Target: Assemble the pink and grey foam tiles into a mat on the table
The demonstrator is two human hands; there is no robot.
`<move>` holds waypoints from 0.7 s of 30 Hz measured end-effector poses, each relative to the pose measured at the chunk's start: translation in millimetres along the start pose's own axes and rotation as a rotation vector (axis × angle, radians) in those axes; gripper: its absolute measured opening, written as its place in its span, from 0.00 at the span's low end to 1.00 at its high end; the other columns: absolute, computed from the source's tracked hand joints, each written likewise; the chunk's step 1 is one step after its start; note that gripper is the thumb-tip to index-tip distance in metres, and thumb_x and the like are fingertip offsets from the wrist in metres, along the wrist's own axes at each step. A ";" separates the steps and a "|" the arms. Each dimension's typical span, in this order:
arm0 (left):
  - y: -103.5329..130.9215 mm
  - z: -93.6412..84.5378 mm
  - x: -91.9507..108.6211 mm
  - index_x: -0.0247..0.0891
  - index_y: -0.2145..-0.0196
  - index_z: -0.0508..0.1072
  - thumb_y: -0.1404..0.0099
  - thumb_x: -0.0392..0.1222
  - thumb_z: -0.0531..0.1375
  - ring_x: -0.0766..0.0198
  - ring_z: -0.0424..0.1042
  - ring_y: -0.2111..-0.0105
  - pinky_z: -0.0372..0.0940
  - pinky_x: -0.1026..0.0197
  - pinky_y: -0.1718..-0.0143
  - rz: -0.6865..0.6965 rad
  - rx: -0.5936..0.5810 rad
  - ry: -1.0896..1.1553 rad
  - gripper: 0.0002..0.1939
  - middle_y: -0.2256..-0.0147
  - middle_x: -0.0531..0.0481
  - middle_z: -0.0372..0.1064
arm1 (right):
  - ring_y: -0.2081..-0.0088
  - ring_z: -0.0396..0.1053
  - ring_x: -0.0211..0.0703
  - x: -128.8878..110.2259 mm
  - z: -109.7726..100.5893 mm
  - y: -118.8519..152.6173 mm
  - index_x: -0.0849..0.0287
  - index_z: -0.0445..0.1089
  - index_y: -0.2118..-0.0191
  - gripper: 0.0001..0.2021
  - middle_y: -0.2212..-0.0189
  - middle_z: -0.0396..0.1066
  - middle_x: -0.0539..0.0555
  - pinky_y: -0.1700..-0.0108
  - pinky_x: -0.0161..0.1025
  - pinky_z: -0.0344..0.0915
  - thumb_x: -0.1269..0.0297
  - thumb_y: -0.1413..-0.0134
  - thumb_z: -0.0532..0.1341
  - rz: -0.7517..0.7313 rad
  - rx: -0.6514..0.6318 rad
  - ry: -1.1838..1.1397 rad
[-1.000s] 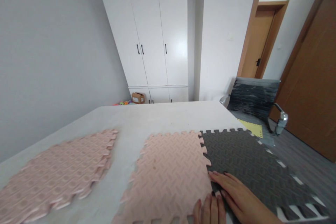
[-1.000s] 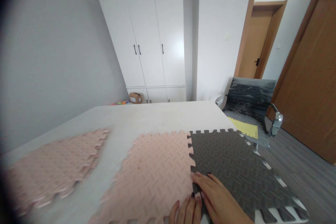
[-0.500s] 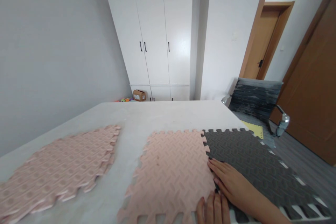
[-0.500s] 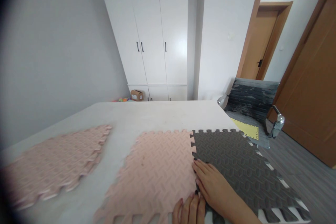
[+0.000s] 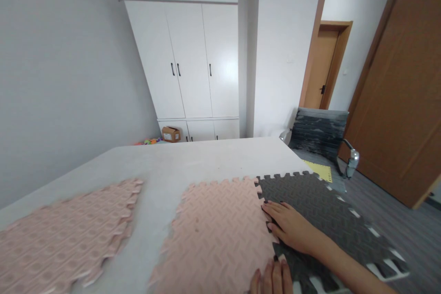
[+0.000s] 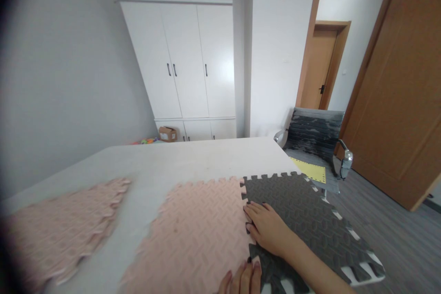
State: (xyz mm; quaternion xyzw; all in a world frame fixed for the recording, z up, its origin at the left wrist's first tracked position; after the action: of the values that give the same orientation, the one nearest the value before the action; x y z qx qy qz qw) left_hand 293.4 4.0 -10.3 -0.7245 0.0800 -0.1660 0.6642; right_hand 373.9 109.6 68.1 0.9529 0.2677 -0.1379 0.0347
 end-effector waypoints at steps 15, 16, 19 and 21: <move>1.0 -0.4 0.7 0.41 0.62 0.75 0.35 0.39 0.53 0.64 0.71 0.73 0.63 0.54 0.54 -0.026 -0.014 -0.007 0.11 0.77 0.53 0.73 | 0.36 0.48 0.52 11.1 12.9 -43.3 0.68 0.51 0.37 0.32 0.37 0.51 0.65 0.38 0.56 0.45 0.50 0.40 0.44 0.011 0.017 0.029; 1.4 0.0 0.6 0.41 0.62 0.75 0.35 0.40 0.53 0.65 0.71 0.73 0.63 0.54 0.54 -0.037 -0.017 -0.006 0.11 0.77 0.53 0.73 | 0.37 0.50 0.53 11.4 10.1 -44.9 0.67 0.53 0.37 0.32 0.37 0.52 0.65 0.38 0.55 0.47 0.51 0.40 0.46 0.002 0.008 0.029; -0.2 -0.5 -0.3 0.41 0.64 0.75 0.33 0.44 0.50 0.64 0.71 0.74 0.63 0.54 0.57 -0.074 -0.031 0.034 0.14 0.78 0.52 0.73 | 0.40 0.57 0.51 13.1 -1.0 -54.3 0.63 0.57 0.39 0.28 0.40 0.58 0.63 0.42 0.51 0.54 0.55 0.42 0.49 -0.052 -0.050 0.013; -2.1 -3.1 -3.1 0.41 0.67 0.75 0.31 0.45 0.48 0.64 0.71 0.74 0.62 0.54 0.61 -0.094 -0.046 0.036 0.17 0.78 0.52 0.74 | 0.40 0.56 0.50 17.4 -6.2 -63.8 0.62 0.57 0.39 0.27 0.39 0.57 0.62 0.42 0.50 0.54 0.56 0.42 0.49 -0.062 -0.050 0.019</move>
State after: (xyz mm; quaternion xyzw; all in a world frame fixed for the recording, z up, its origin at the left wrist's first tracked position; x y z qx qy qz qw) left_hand 289.3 2.4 -8.5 -0.7395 0.0616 -0.2083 0.6371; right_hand 356.5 173.7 69.6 0.9443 0.3007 -0.1231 0.0514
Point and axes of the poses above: each hand's wrist, its own y-axis away from the middle knuckle, its own z-axis out of the palm, x = y × z, the point moved 5 cm from there along -y, towards the middle knuckle
